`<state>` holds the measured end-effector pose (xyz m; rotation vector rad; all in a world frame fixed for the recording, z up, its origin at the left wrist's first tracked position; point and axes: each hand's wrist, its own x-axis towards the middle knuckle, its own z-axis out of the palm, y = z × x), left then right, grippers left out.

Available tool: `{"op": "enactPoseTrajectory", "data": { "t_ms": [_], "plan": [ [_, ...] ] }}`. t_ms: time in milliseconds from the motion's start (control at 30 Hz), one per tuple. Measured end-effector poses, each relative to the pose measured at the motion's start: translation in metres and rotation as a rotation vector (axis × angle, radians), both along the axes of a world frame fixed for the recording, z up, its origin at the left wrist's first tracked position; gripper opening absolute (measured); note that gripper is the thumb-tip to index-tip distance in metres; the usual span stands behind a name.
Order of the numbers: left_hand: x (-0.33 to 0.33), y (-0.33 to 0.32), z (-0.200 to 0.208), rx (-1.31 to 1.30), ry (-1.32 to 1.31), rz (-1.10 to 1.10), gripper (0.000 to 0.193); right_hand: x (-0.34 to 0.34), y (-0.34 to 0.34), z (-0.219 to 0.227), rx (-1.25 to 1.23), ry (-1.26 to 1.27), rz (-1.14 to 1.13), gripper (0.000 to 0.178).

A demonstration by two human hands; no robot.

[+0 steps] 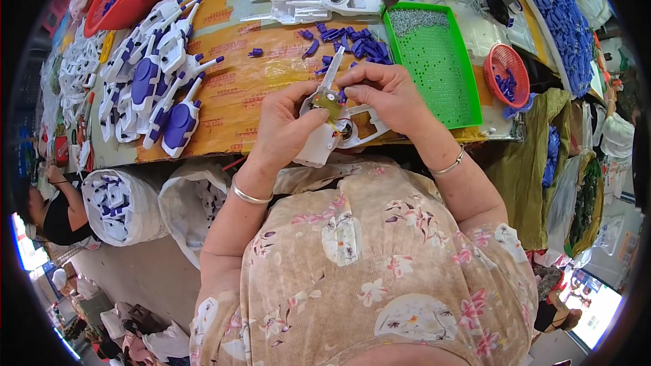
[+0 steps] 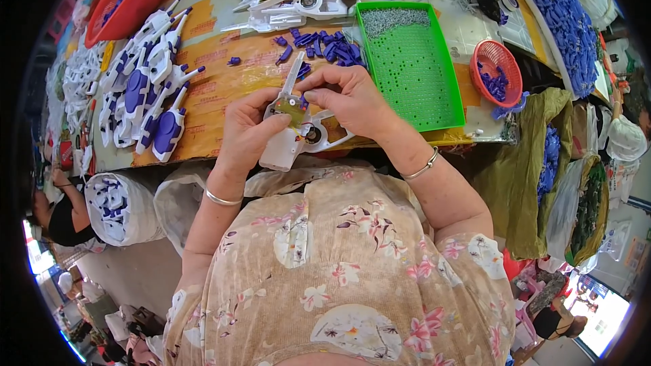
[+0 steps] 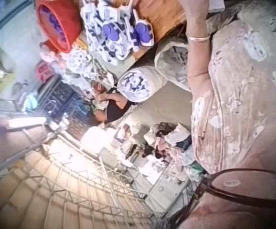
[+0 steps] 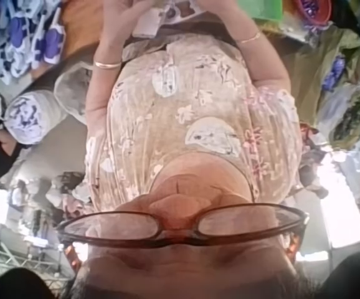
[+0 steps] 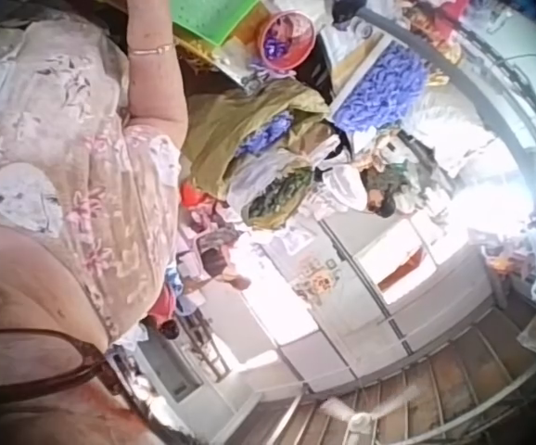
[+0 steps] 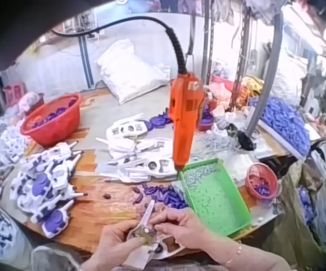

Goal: The person assembles plastic toy housings by securing internal components with screws using a handheld power tool.

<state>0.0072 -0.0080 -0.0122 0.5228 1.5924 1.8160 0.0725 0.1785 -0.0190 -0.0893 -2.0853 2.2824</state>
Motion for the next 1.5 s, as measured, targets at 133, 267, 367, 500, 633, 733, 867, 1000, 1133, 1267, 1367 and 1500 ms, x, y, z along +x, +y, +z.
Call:
{"op": "enactPoseTrajectory", "data": {
  "t_ms": [133, 267, 367, 500, 633, 733, 867, 1000, 1133, 1267, 1367, 1500],
  "plan": [
    [0.001, -0.004, 0.005, 0.055, -0.078, 0.023, 0.033, -0.002, -0.004, 0.003, 0.092, 0.184, -0.014, 0.016],
    [-0.004, -0.009, -0.001, 0.080, -0.122, 0.022, 0.035, 0.000, -0.012, 0.002, 0.051, 0.172, -0.020, 0.018],
    [-0.011, -0.015, -0.005, 0.050, -0.190, 0.071, 0.032, 0.010, -0.016, 0.010, 0.483, 0.216, -0.173, 0.030],
    [-0.021, -0.026, -0.010, 0.050, -0.258, 0.108, 0.031, 0.030, -0.014, 0.009, 0.894, 0.426, -0.062, 0.039],
    [-0.024, -0.033, -0.018, 0.121, -0.329, 0.062, 0.035, 0.036, -0.019, 0.001, 1.203, 0.405, 0.131, 0.032],
    [-0.016, -0.030, -0.017, 0.139, -0.313, 0.026, 0.038, 0.035, -0.021, -0.006, 1.142, 0.446, 0.198, 0.023],
    [-0.007, -0.027, -0.015, 0.174, -0.322, 0.026, 0.041, 0.037, -0.020, -0.001, 1.305, 0.498, 0.174, 0.011],
    [-0.011, -0.031, -0.008, 0.137, -0.186, 0.072, 0.042, 0.038, -0.005, 0.029, 1.505, 0.516, 0.126, 0.009],
    [-0.010, -0.031, 0.007, 0.012, 0.118, 0.071, 0.039, 0.034, 0.008, 0.061, 1.400, 0.487, 0.238, 0.004],
    [-0.006, -0.027, 0.015, 0.013, 0.116, 0.049, 0.039, 0.024, 0.019, 0.071, 1.145, 0.397, 0.324, 0.007],
    [-0.007, -0.027, 0.014, 0.069, 0.069, 0.055, 0.039, 0.009, 0.035, 0.065, 0.635, 0.021, 0.307, 0.012],
    [-0.010, -0.030, 0.014, 0.070, -0.027, 0.006, 0.040, 0.006, 0.041, 0.056, 0.411, -0.124, 0.319, 0.013]
  ]
}}
